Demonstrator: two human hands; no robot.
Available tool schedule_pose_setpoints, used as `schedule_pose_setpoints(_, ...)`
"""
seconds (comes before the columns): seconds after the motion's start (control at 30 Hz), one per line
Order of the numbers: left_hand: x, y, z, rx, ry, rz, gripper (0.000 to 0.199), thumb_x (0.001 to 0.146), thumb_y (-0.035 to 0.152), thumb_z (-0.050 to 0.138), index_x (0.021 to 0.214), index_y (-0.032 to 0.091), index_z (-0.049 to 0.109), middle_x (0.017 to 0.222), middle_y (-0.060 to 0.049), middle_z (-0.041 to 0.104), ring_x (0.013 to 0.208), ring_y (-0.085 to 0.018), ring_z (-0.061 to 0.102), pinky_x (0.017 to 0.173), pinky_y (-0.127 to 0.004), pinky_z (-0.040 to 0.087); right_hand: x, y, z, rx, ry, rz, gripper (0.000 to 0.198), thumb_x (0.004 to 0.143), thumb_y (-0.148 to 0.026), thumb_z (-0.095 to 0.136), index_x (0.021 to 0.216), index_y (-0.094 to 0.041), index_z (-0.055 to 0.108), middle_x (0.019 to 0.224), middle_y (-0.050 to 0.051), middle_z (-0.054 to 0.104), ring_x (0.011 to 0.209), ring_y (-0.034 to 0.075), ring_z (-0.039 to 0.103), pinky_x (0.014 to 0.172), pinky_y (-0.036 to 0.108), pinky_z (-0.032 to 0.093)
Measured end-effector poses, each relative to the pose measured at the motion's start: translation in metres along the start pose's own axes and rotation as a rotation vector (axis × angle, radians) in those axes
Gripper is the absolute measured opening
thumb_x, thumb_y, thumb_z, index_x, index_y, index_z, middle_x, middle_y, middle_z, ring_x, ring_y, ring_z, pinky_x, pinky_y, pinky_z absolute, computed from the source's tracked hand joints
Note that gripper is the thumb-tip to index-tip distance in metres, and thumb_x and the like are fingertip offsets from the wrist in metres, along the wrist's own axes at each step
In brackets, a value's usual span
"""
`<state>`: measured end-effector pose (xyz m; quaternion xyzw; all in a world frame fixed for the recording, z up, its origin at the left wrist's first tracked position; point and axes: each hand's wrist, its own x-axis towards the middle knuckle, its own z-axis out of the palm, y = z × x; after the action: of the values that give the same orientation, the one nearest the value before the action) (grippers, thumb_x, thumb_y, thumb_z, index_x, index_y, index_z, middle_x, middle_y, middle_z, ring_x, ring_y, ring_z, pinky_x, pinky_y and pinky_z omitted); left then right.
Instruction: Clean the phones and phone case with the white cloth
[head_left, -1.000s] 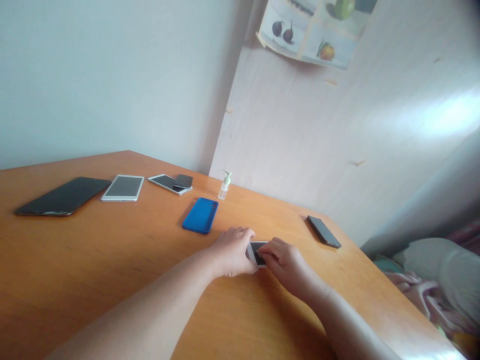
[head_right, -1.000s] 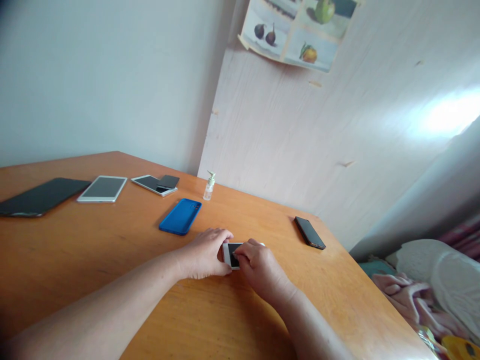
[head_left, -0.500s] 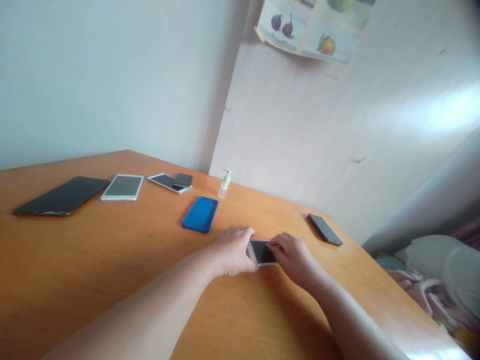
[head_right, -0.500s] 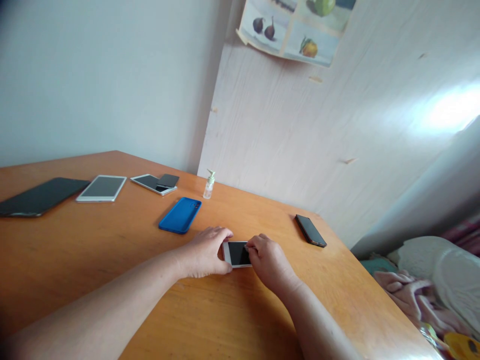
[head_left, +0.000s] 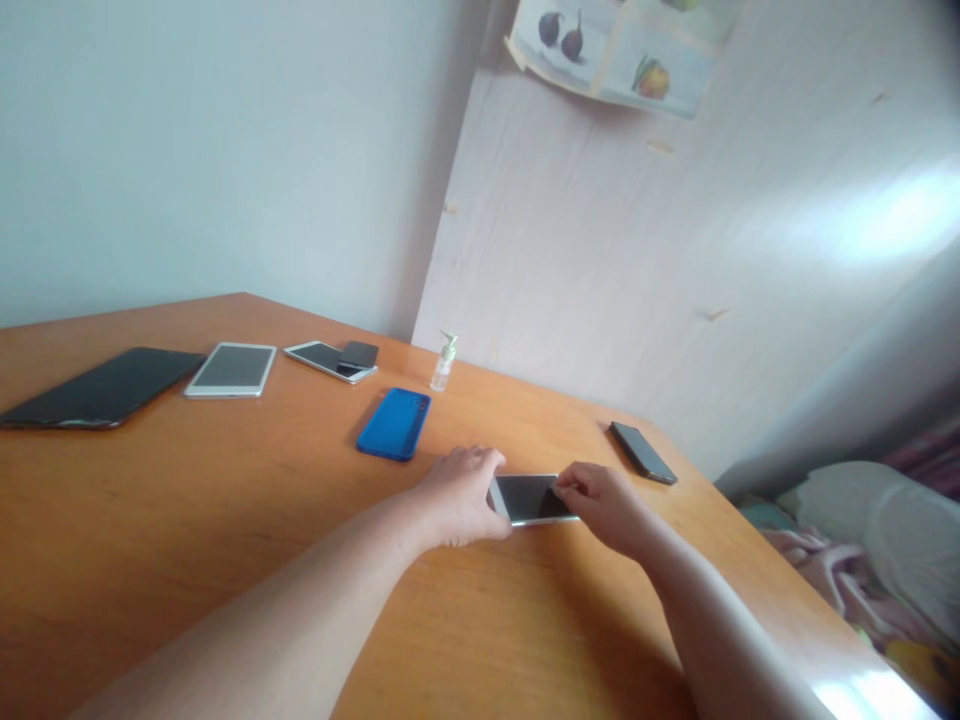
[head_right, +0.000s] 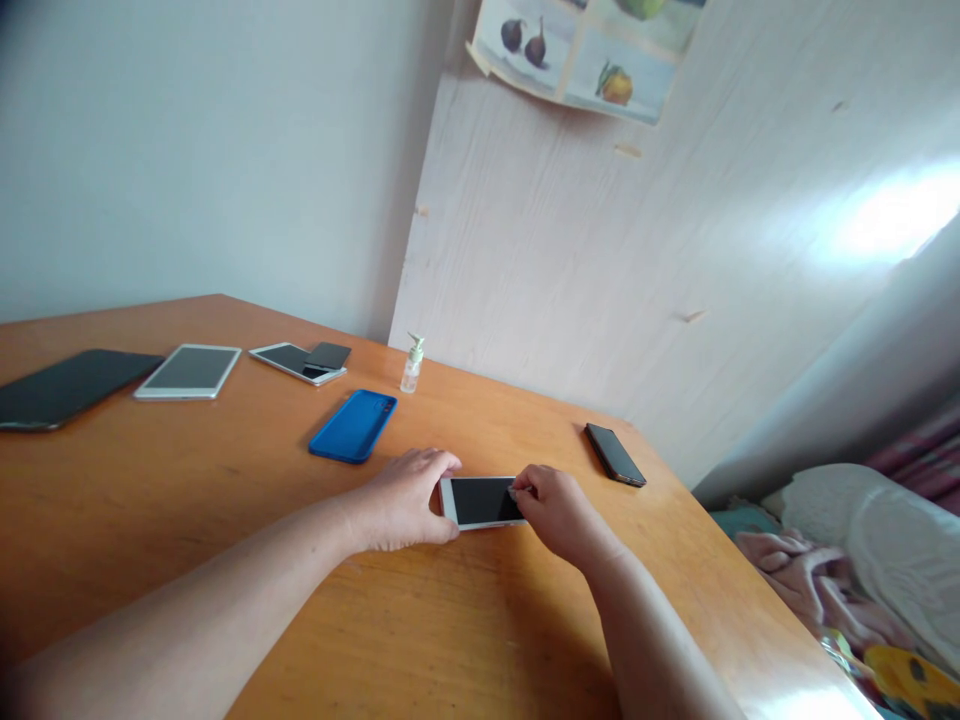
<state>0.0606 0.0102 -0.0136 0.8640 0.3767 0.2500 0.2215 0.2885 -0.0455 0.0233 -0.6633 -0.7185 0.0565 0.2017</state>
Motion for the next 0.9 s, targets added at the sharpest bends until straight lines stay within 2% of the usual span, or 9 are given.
schedule_pose_setpoints(0.1,0.000,-0.001,0.001,0.010,0.004,0.009,0.060,0.056,0.040,0.073,0.111,0.022,0.058,0.110,-0.009,0.064,0.104,-0.031,0.058,0.086,-0.038,0.047,-0.002,-0.004,0.002,0.022,-0.096,-0.055,0.013,0.080,-0.023,0.054,0.077,-0.019,0.066,0.072,0.001,0.066,0.067,0.015,0.057,0.059,0.026,0.038)
schedule_pose_setpoints(0.27,0.000,-0.001,0.000,0.022,0.007,-0.004,0.061,0.056,0.041,0.073,0.113,0.024,0.058,0.111,-0.008,0.064,0.105,-0.031,0.058,0.086,-0.037,0.046,-0.001,0.001,-0.002,-0.042,-0.052,-0.015,0.013,0.079,-0.021,0.055,0.074,-0.018,0.066,0.069,0.001,0.065,0.065,0.016,0.056,0.059,0.027,0.038)
schedule_pose_setpoints(0.4,0.000,-0.001,0.000,0.026,0.000,0.007,0.058,0.057,0.041,0.073,0.110,0.024,0.059,0.108,-0.008,0.064,0.103,-0.031,0.058,0.084,-0.037,0.047,-0.003,0.000,-0.004,0.014,-0.141,-0.035,0.013,0.080,-0.023,0.054,0.076,-0.019,0.066,0.067,0.000,0.065,0.061,0.014,0.054,0.055,0.025,0.037)
schedule_pose_setpoints(0.57,0.000,-0.003,0.001,0.036,0.008,0.025,0.059,0.058,0.041,0.072,0.112,0.023,0.058,0.107,-0.008,0.064,0.101,-0.030,0.058,0.083,-0.037,0.047,-0.003,0.000,-0.002,-0.086,-0.044,-0.015,0.012,0.077,-0.017,0.054,0.072,-0.018,0.065,0.070,0.002,0.066,0.066,0.016,0.056,0.059,0.026,0.038)
schedule_pose_setpoints(0.7,-0.001,-0.003,0.000,0.047,0.005,0.048,0.056,0.059,0.041,0.072,0.111,0.023,0.058,0.107,-0.007,0.063,0.101,-0.029,0.057,0.083,-0.036,0.047,-0.005,-0.005,-0.001,-0.020,-0.101,-0.058,0.013,0.078,-0.019,0.053,0.074,-0.020,0.065,0.069,0.000,0.066,0.065,0.015,0.056,0.058,0.025,0.037)
schedule_pose_setpoints(0.8,-0.002,-0.002,-0.002,0.069,-0.005,0.061,0.057,0.062,0.046,0.071,0.112,0.023,0.058,0.109,-0.008,0.062,0.104,-0.030,0.056,0.087,-0.037,0.046,-0.001,-0.001,-0.006,0.017,-0.006,0.005,0.013,0.078,-0.022,0.055,0.072,-0.019,0.066,0.068,0.001,0.065,0.064,0.015,0.055,0.058,0.026,0.037)
schedule_pose_setpoints(0.9,-0.003,-0.003,-0.005,0.097,-0.012,0.051,0.065,0.061,0.061,0.071,0.112,0.023,0.058,0.113,-0.010,0.059,0.110,-0.032,0.053,0.092,-0.041,0.043,0.005,0.013,-0.014,0.203,0.167,0.202,0.014,0.076,-0.029,0.059,0.074,-0.017,0.066,0.063,0.000,0.061,0.057,0.013,0.050,0.053,0.026,0.035)
